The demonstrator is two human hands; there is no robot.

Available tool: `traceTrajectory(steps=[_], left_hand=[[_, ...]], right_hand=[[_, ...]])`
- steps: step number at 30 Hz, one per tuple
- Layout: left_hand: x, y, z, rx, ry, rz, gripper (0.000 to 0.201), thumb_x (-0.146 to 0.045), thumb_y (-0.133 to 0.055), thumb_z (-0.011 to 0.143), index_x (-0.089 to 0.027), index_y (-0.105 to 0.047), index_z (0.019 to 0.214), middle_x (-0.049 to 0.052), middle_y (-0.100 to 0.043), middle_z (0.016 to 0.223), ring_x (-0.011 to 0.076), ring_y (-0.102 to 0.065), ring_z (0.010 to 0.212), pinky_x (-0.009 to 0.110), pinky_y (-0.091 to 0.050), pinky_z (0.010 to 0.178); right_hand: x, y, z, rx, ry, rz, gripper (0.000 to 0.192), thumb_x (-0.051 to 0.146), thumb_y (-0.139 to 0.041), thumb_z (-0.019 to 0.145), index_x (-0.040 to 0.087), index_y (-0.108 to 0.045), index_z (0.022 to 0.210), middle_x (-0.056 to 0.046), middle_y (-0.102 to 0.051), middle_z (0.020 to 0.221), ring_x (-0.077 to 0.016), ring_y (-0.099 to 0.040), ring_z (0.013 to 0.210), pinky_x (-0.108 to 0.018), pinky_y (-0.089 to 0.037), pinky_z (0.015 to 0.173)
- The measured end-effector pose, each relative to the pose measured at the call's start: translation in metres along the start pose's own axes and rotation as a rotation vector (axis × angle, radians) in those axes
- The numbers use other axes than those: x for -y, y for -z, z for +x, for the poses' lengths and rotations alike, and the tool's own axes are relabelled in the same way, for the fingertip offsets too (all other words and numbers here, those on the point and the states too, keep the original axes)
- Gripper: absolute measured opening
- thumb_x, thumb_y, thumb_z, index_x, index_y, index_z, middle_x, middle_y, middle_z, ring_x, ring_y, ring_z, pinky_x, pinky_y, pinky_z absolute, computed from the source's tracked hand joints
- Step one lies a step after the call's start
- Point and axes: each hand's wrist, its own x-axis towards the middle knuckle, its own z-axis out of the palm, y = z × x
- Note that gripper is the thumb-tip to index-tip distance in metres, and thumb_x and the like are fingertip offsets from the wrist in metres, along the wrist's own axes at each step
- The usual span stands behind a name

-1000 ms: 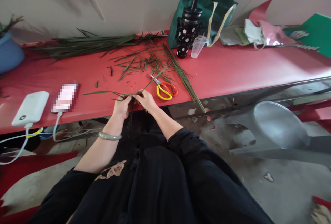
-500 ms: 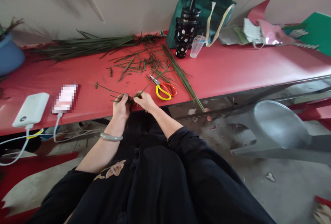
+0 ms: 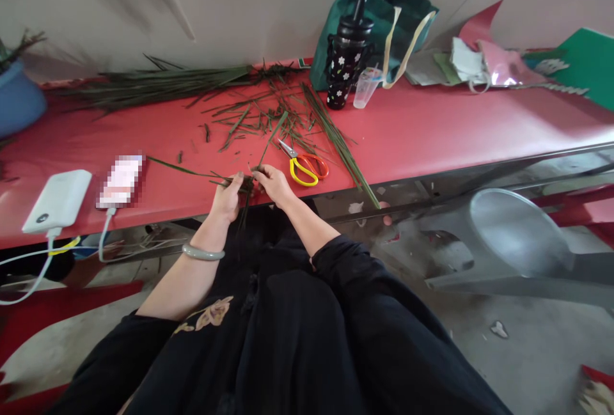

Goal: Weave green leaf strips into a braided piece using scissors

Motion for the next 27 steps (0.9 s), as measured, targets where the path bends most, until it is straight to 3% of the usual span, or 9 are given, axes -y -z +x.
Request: traceTrajectory(steps=[4,10,19,24,27], left_hand=[[0.0005,-0.0010,0.0020,0.087,-0.008,0.058,0.026,-0.030,-0.072,0.057,-0.012,-0.061,0.071,0.001,-0.060,0.056,0.0097,-0.054,0.045,0.022,-0.043,0.047],[0.0015,-0.0056,0.0026,-0.156,-0.054,-0.056,0.020,-0.022,-0.070,0.054,-0.013,-0.058,0.066,-0.002,-0.058,0.053,0.0085,-0.053,0.043,0.022,-0.043,0.046],[-0.0017,-0.0037,0.0013,-0.187,-0.052,-0.205,0.017,-0.020,-0.068,0.054,-0.015,-0.053,0.061,-0.002,-0.057,0.053,0.0088,-0.054,0.046,0.021,-0.044,0.049],[-0.0001,-0.0031,0.0006,-0.193,-0.062,-0.228,0.015,-0.019,-0.066,0.054,-0.015,-0.053,0.061,-0.003,-0.057,0.053,0.0101,-0.056,0.048,0.022,-0.045,0.050],[-0.0007,-0.0017,-0.0005,-0.211,-0.070,-0.223,0.015,-0.020,-0.066,0.055,-0.015,-0.053,0.062,-0.003,-0.056,0.054,0.0099,-0.056,0.050,0.021,-0.044,0.048]], right_hand=[[0.0010,-0.0014,0.0002,-0.021,0.021,-0.011,0.020,0.027,-0.055,0.072,0.015,-0.057,0.088,0.007,-0.051,0.058,-0.0027,-0.041,0.044,-0.015,-0.035,0.042],[-0.0040,-0.0047,0.0010,-0.085,-0.022,-0.006,0.015,0.028,-0.055,0.072,0.015,-0.057,0.080,0.006,-0.051,0.054,-0.0038,-0.044,0.041,-0.016,-0.037,0.041],[0.0017,-0.0080,-0.0007,-0.084,-0.076,0.073,0.019,0.032,-0.052,0.075,0.015,-0.058,0.080,0.002,-0.061,0.068,-0.0041,-0.049,0.043,-0.016,-0.038,0.040],[0.0012,-0.0085,0.0003,-0.077,-0.101,0.092,0.015,0.030,-0.052,0.076,0.015,-0.056,0.077,0.003,-0.060,0.064,-0.0043,-0.050,0.043,-0.015,-0.038,0.039],[0.0040,-0.0078,-0.0001,-0.145,-0.110,0.142,0.013,0.028,-0.050,0.078,0.016,-0.052,0.074,0.004,-0.057,0.060,-0.0046,-0.049,0.041,-0.016,-0.036,0.038]])
